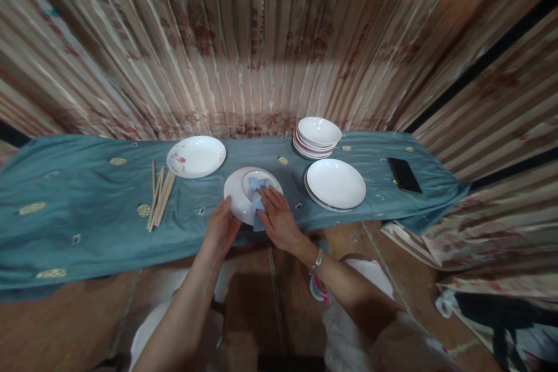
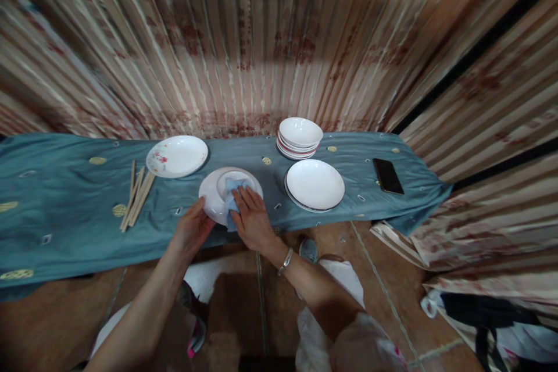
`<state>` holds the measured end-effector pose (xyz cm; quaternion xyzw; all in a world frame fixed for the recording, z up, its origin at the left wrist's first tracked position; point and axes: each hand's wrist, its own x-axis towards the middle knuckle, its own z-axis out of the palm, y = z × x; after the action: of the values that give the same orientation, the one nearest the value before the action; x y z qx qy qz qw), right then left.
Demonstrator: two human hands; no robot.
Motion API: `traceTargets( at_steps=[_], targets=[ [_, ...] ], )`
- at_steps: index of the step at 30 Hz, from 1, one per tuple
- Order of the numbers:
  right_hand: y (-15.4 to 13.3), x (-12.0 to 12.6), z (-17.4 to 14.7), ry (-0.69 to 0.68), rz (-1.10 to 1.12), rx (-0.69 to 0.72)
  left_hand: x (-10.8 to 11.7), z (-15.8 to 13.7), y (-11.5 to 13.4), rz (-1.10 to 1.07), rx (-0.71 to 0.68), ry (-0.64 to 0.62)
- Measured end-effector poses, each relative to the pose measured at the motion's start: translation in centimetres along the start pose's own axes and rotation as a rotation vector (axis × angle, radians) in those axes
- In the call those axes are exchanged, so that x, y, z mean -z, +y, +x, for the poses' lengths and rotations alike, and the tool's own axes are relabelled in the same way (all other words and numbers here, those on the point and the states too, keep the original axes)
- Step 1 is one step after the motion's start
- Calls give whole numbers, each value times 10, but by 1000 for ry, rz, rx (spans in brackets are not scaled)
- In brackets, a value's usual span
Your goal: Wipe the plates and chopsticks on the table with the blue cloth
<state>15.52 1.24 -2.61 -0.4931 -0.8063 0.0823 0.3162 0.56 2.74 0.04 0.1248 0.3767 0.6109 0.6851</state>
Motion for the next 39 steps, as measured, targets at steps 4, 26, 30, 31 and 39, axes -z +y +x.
traceTargets(
  at_steps=[4, 26, 30, 31, 39],
  targets=[
    [-10, -1, 2, -24, 4, 78, 6, 7, -5, -5, -41, -5],
    [-11, 13, 53, 29, -70, -34, -7, -10, -3, 228, -144, -219],
    [-5, 16, 57, 37, -44, -78, -8, -10, -3, 243, -148, -225],
    [-4, 16, 58, 36, -40, -85, -8, -10, -3, 245, -147, -225],
    [5, 13, 55, 22, -56, -167, -10, -10, -3, 248, -137, -207]
  ],
)
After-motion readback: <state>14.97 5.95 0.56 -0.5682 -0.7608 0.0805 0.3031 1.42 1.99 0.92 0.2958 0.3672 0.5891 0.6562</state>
